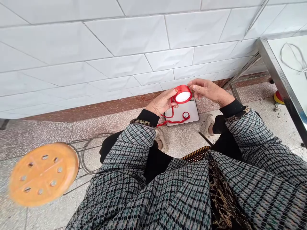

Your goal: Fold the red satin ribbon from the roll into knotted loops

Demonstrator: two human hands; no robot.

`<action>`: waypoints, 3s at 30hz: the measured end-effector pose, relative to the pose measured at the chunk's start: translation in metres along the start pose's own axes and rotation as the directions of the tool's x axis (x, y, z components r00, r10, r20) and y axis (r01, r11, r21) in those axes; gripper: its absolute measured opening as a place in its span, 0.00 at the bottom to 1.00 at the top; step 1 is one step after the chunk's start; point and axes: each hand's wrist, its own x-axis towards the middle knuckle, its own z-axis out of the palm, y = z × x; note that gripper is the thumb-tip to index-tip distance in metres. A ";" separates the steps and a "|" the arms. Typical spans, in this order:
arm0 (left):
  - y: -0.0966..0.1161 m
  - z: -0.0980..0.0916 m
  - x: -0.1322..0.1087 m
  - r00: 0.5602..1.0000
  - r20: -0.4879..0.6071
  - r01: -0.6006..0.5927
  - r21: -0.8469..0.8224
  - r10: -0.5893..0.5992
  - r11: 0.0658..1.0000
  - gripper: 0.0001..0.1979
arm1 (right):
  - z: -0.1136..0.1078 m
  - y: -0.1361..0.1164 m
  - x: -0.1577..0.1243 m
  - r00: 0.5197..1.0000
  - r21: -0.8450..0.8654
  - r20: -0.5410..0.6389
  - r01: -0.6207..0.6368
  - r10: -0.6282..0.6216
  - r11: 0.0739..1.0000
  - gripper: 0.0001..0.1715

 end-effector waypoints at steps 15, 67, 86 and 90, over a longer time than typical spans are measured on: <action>0.001 -0.002 0.004 0.999 -0.015 0.032 -0.020 -0.032 0.999 0.30 | 0.009 0.008 0.003 0.972 -0.375 -0.080 0.175 -0.220 0.910 0.05; -0.005 0.016 -0.006 0.997 -0.068 0.003 -0.290 -0.024 0.957 0.25 | -0.029 0.027 0.015 0.992 -0.115 0.099 0.084 -0.072 0.990 0.20; -0.012 0.035 -0.006 0.936 -0.349 -0.219 -0.461 0.051 0.860 0.25 | -0.027 0.022 0.012 0.983 -0.579 0.101 0.183 -0.153 0.794 0.19; -0.014 0.038 -0.009 0.967 -0.249 -0.162 -0.479 0.043 0.863 0.31 | -0.030 0.027 0.015 0.976 -0.613 0.068 0.205 -0.208 0.763 0.16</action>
